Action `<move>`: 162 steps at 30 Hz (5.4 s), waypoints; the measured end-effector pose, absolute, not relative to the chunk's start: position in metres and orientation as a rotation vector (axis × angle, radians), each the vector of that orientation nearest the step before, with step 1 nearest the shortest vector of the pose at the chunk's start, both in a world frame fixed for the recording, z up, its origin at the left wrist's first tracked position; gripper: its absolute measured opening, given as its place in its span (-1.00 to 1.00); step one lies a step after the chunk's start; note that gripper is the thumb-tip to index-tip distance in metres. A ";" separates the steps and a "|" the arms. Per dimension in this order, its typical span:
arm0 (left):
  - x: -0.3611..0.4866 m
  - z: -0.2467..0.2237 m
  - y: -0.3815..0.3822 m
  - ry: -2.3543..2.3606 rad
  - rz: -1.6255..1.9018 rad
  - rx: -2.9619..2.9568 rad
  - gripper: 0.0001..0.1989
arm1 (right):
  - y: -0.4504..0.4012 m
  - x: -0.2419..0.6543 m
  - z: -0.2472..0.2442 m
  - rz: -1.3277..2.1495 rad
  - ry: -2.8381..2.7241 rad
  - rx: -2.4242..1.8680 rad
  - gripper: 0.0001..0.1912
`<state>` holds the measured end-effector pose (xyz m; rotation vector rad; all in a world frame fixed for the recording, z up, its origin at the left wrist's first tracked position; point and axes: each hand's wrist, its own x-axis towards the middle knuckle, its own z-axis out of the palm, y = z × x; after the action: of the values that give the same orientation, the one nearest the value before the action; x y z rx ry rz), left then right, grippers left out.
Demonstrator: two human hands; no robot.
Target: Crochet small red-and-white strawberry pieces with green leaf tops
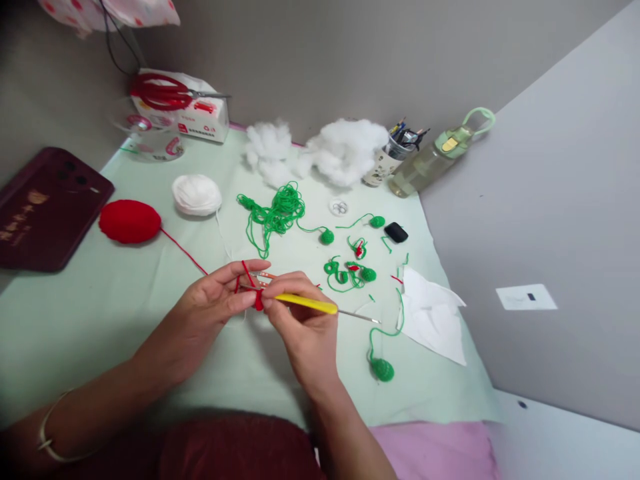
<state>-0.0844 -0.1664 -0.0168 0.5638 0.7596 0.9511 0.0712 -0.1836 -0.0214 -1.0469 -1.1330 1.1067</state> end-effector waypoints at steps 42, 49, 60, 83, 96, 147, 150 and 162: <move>-0.089 -0.003 -0.159 0.649 0.963 0.213 -0.77 | -0.185 0.063 -0.019 0.945 -1.081 -0.993 -0.77; -0.082 -0.009 -0.163 0.606 0.981 0.246 -0.81 | -0.188 0.056 -0.019 0.763 -1.204 -1.010 -0.74; -0.085 -0.010 -0.169 0.728 0.950 0.615 -0.65 | -0.189 0.058 -0.015 0.794 -1.248 -1.041 -0.78; -0.094 -0.010 -0.163 0.682 0.931 0.396 -0.64 | -0.191 0.066 -0.017 0.659 -1.305 -1.040 -0.76; -0.094 -0.010 -0.166 0.754 0.980 0.569 -0.63 | -0.184 0.067 -0.013 0.982 -1.023 -0.970 -0.86; -0.092 -0.006 -0.163 0.818 0.975 0.660 -0.96 | -0.186 0.070 -0.014 0.950 -1.051 -0.962 -0.83; -0.092 -0.007 -0.163 0.807 0.966 0.661 -0.95 | -0.186 0.070 -0.015 0.951 -1.050 -0.953 -0.83; -0.092 -0.011 -0.166 0.785 0.952 0.682 -0.93 | -0.190 0.071 -0.017 0.896 -1.142 -0.963 -0.81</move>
<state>-0.0922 -0.1663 -0.0113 0.6816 0.7854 0.9524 0.0714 -0.1900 -0.0166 -0.9633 -1.1423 0.8962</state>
